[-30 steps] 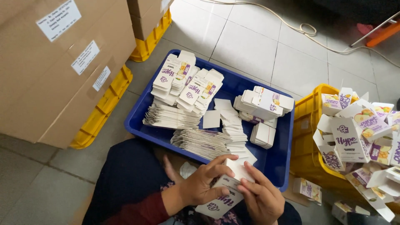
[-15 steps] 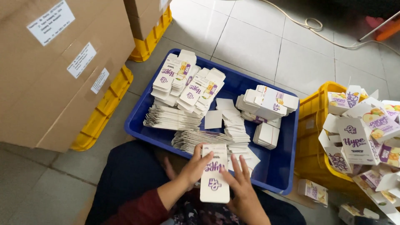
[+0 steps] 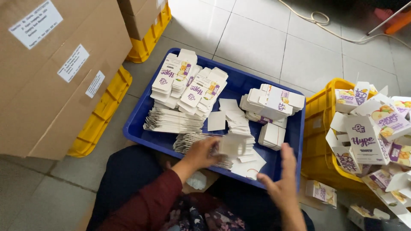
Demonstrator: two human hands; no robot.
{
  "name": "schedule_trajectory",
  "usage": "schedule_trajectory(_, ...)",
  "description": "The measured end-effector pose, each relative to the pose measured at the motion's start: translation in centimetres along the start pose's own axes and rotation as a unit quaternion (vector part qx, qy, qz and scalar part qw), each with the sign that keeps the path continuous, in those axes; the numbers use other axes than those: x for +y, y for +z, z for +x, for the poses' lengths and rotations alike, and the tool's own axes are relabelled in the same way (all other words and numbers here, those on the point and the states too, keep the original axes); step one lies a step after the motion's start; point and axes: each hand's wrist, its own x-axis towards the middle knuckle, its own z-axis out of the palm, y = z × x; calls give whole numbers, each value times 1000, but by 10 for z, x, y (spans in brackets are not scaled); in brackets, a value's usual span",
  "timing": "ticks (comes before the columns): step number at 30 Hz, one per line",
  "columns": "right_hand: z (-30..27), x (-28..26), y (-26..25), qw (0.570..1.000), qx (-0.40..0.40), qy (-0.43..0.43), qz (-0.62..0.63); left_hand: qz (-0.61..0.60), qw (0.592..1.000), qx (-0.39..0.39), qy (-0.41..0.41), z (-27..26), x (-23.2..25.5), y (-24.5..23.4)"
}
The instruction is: Folding flat cardboard templates into small product boxes by hand.
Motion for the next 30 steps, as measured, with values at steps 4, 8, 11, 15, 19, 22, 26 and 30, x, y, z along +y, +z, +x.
schedule_trajectory(4,35,-19,-82,978,75,159,-109,36,982,131,-132,4,-41,-7)
schedule_trajectory(8,65,3,-90,957,141,255,-13,36,970,220,-100,4,-23,-14)
schedule_trajectory(11,87,46,-49,941,-5,329,-82,80,963,225,-121,-1,-10,-16)
schedule_trajectory(15,109,132,42,975,-107,175,-83,205,949,228,-69,-10,-21,-1)
schedule_trajectory(19,141,160,129,966,-188,104,-146,220,944,244,-40,-13,-35,8)
schedule_trajectory(22,164,160,172,949,-193,117,-221,223,944,235,-55,-10,-26,5)
schedule_trajectory(26,179,124,183,925,-260,65,-269,235,941,238,-49,-11,-34,8)
schedule_trajectory(30,176,144,193,892,-309,83,-318,246,941,228,-42,-8,-32,5)
